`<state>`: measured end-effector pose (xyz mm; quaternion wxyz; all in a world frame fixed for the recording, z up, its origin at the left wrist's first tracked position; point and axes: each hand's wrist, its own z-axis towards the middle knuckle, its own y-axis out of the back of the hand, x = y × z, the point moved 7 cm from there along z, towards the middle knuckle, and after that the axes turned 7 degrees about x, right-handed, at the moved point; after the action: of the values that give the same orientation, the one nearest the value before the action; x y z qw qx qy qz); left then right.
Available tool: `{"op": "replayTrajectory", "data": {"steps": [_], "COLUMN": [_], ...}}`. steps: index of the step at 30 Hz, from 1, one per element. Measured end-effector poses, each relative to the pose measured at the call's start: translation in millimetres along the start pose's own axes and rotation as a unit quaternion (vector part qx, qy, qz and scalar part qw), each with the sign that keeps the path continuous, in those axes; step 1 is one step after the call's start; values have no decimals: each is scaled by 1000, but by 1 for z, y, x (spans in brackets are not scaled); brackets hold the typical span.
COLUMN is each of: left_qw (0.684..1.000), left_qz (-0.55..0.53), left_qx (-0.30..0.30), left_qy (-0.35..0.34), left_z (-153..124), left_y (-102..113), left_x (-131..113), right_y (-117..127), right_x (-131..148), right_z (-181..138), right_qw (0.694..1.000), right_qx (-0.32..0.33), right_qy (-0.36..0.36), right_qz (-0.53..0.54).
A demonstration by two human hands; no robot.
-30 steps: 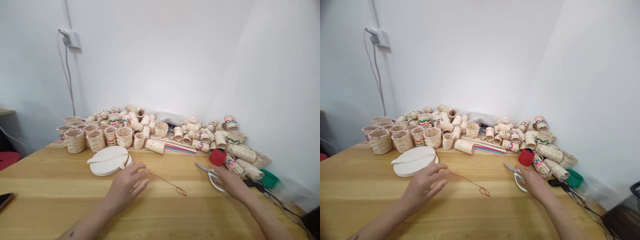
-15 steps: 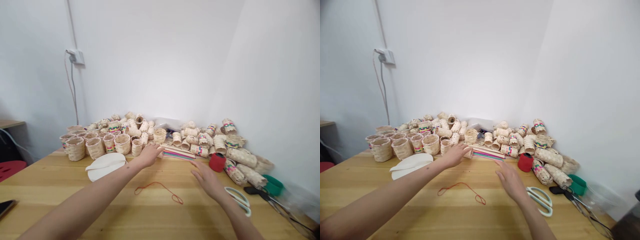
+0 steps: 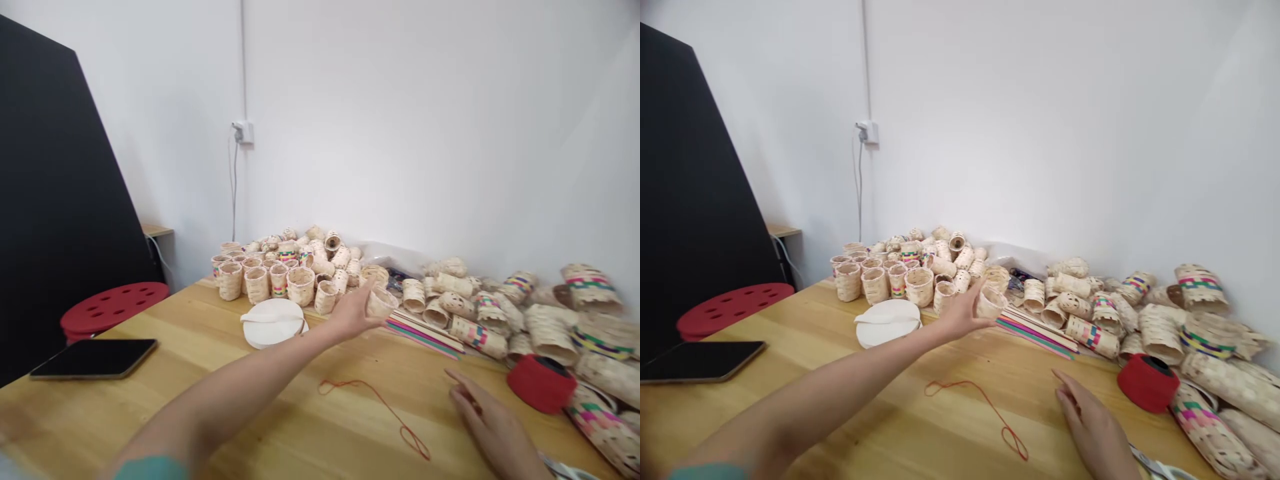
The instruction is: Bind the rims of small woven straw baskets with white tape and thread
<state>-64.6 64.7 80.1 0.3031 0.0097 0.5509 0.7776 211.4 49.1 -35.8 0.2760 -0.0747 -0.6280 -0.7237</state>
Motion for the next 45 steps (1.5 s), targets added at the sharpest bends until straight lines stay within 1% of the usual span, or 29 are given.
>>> {"op": "replayTrajectory", "data": {"steps": [2,3,4,6,8,10,11,13,15,17,19,22,26,31,34,37,41,44,45], "left_qw": [998,988,974,947,912,873,850,830,828,836,847,863,868,858,861,864,860,856,865], "left_qz": [-38,-107,-152,-169,-141,-120,-119,-124,-144,-162,-167,-150,-109,-73,-60,-42,-22,-19,-21], "left_qx": [-53,-110,-167,-253,-327,-373,-393,-404,-392,-368,-343,-317,-318,-325,-319,-318,-324,-336,-336], "left_qy": [4,10,31,99,206,292,331,364,375,375,370,363,366,391,391,388,393,392,371], "left_z": [-27,-43,-62,-102,-145,-185,-204,-231,-246,-250,-246,-230,-211,-205,-207,-213,-225,-230,-227], "left_y": [37,62,86,128,163,186,192,195,187,174,161,147,138,127,123,126,139,147,148], "left_x": [7,18,33,72,121,166,186,214,231,239,241,241,242,239,237,236,229,207,194], "right_y": [1,1,0,-3,-8,-13,-15,-17,-18,-17,-17,-15,-13,-14,-14,-11,-1,3,3], "right_x": [-6,-7,-9,-10,-11,-12,-13,-15,-17,-18,-17,-15,-13,-13,-9,-1,20,33,34], "right_z": [0,0,1,2,3,4,4,5,5,5,5,5,4,2,2,1,-6,-12,-13], "right_qw": [1000,1000,999,999,998,998,998,998,998,998,998,998,998,997,997,996,996,997,997], "right_qx": [-3,-5,-7,-7,-2,1,3,3,5,9,13,12,2,1,4,4,-12,-7,-3], "right_qy": [-17,-21,-23,-26,-25,-21,-18,-21,-30,-34,-33,-25,-12,-10,-4,-6,2,3,-2], "right_qz": [14,21,29,41,50,56,57,57,55,53,52,52,64,78,82,84,84,82,81]}}
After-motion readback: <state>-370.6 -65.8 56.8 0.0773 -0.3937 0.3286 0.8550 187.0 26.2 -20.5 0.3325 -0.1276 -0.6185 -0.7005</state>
